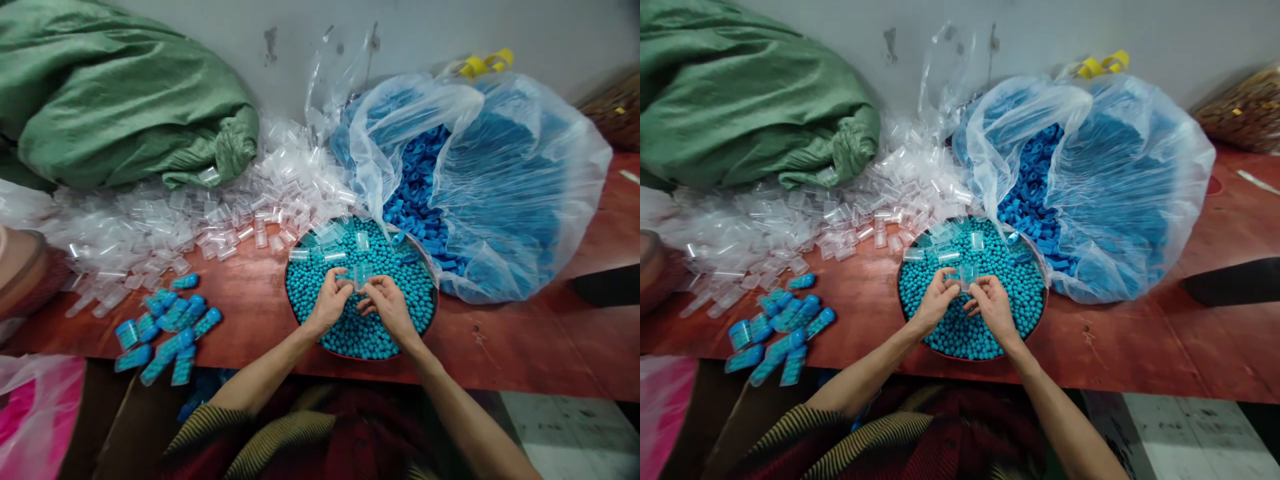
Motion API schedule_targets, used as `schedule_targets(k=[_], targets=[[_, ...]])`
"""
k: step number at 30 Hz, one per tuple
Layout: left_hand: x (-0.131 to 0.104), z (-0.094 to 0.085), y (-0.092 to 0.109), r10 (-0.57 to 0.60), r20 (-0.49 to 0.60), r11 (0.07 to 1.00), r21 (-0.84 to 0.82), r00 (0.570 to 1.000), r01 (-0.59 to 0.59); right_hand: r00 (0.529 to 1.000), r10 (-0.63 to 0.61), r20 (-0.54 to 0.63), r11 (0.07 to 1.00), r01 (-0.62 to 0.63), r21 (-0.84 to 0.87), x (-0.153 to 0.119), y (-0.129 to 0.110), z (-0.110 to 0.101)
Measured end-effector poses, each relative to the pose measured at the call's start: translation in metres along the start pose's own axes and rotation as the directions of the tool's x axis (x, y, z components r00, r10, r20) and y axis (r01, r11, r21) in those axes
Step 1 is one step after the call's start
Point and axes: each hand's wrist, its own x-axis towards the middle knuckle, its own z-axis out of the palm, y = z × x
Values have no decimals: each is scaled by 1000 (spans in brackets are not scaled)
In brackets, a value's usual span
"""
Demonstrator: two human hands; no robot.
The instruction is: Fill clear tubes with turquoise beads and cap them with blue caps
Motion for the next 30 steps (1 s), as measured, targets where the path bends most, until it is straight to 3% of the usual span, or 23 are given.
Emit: schedule_targets(k=[2, 4, 6, 9, 11, 14, 16, 17, 19, 21, 24, 27, 30], targets=[[-3, 0, 4, -5, 65, 1000, 3, 998, 5, 1000, 14, 25, 1000, -14, -25, -2, 1, -1], [-6, -1, 8, -94, 183, 994, -38, 979, 103, 995, 33, 90, 997, -27, -72, -4, 2, -4], [-11, 0, 11, -169, 221, 984, -12, 960, 176, 981, 58, 185, 992, -35, -122, -6, 3, -7], [-17, 5, 8, -176, 51, 978, 126, 983, 169, 942, 46, 331, 979, 22, -201, -7, 4, -14], [-20, 8, 5, -175, -41, 959, 217, 984, 180, 892, 32, 452, 942, 124, -311, -3, -1, -21], [-25, 3, 5, -94, -119, 902, 410, 989, 135, 847, -38, 530, 732, 385, -562, 16, -17, -23], [-28, -6, 8, 35, -182, 808, 583, 983, 79, 845, -218, 488, 463, 530, -710, 36, -29, -13], [-28, -11, 10, 90, -204, 754, 653, 975, 67, 823, -296, 485, 330, 565, -756, 47, -34, -5], [-28, -19, 11, 123, -208, 669, 740, 970, 74, 762, -301, 573, 100, 623, -776, 68, -39, 15], [-28, -24, 10, 88, -158, 612, 788, 983, 72, 754, -246, 608, -36, 620, -784, 84, -39, 32], [-29, -27, 4, 168, -58, 465, 885, 984, -27, 753, -203, 626, -76, 625, -777, 94, -33, 37], [-30, -27, -4, 335, 91, 264, 946, 938, -186, 734, -210, 646, -54, 651, -757, 91, -26, 22], [-20, -29, -7, 319, 256, 167, 933, 913, -320, 725, -144, 673, -68, 671, -738, 83, -24, 9]])
